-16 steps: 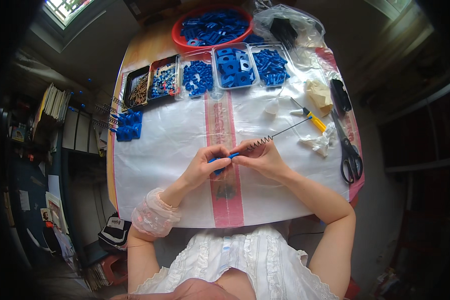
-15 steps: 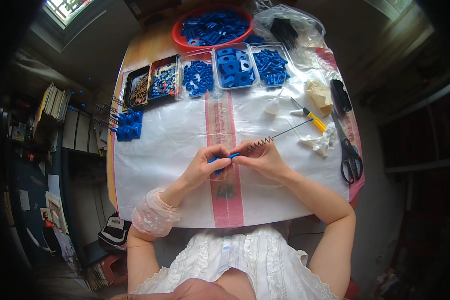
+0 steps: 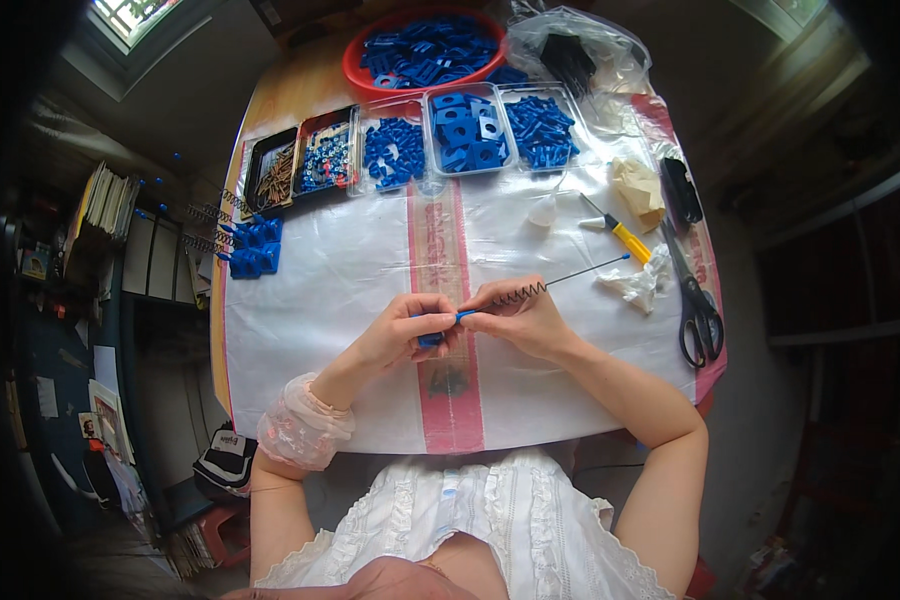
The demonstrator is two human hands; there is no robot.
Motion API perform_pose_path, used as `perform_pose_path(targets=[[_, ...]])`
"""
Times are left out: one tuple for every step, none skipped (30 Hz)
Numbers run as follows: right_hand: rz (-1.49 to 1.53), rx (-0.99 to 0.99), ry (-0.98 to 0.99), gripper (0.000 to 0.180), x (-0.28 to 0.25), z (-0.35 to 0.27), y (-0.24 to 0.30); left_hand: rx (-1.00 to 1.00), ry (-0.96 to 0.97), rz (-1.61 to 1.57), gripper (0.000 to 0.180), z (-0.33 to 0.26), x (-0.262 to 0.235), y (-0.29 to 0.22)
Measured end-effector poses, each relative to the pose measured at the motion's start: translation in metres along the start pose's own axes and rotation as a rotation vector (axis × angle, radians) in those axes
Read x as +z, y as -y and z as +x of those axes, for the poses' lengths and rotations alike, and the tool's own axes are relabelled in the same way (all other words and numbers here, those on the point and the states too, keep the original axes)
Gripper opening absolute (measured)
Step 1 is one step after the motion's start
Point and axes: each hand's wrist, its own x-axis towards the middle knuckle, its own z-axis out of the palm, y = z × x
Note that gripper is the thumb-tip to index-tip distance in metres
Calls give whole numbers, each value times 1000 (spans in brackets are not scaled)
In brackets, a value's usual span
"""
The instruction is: Assembling blue plastic fixture components using a spring and a screwdriver.
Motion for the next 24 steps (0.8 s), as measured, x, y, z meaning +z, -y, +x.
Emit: perform_pose_path(targets=[[1, 8, -4, 11, 0, 0, 1, -12, 9, -25, 17, 0, 0, 0], [2, 16, -9, 11, 0, 0, 1, -19, 11, -36, 17, 0, 0, -1], [7, 14, -10, 11, 0, 0, 0, -26, 12, -47, 18, -1, 2, -3], [10, 13, -11, 11, 0, 0, -1, -33, 13, -58, 18, -1, 3, -4], [14, 11, -11, 11, 0, 0, -1, -37, 18, -69, 18, -1, 2, -4], [18, 10, -12, 11, 0, -1, -1, -41, 24, -79, 18, -1, 2, -3], [23, 9, -12, 11, 1, -1, 0, -44, 28, -90, 18, 0, 1, -2], [27, 8, -12, 11, 1, -1, 1, -47, 25, -93, 19, -1, 2, -3], [22, 5, -12, 10, 1, 0, 0, -51, 23, -96, 20, -2, 4, -6], [17, 3, -13, 10, 0, 0, -1, -54, 21, -99, 21, -3, 5, -7], [11, 0, -14, 10, 0, 0, -2, -66, 28, -110, 20, -3, 5, -7], [7, 0, -9, 10, 0, 0, -1, -77, 34, -122, 19, -3, 4, -7], [2, 0, -4, 9, 0, 0, 0, -90, 42, -133, 18, -3, 3, -7], [-3, -1, 0, 9, 0, 0, 0, -105, 43, -150, 18, -3, 3, -7], [-2, -3, 3, 9, 0, 0, 0, -120, 45, -167, 18, -3, 3, -8], [0, -4, 8, 9, 0, 0, 0, -136, 45, -185, 19, -3, 3, -8], [1, -6, 12, 9, 0, 0, 0, -151, 49, -202, 19, -3, 3, -8], [8, -8, 17, 9, 0, 0, 0, -167, 54, -219, 20, -3, 3, -8], [14, -9, 21, 9, 1, -1, 1, -182, 60, -236, 21, -3, 2, -8], [20, -10, 25, 9, 1, -1, 2, -184, 64, -249, 21, -3, 2, -8], [18, -8, 27, 9, 1, -1, 3, -185, 68, -262, 22, -4, 2, -7], [16, -7, 28, 9, 1, -1, 3, -188, 73, -275, 22, -3, 2, -7], [15, -6, 29, 9, 1, -1, 4, -194, 67, -279, 22, -4, 3, -7], [14, -7, 29, 9, 1, -1, 4, -200, 62, -284, 22, -4, 4, -8]])
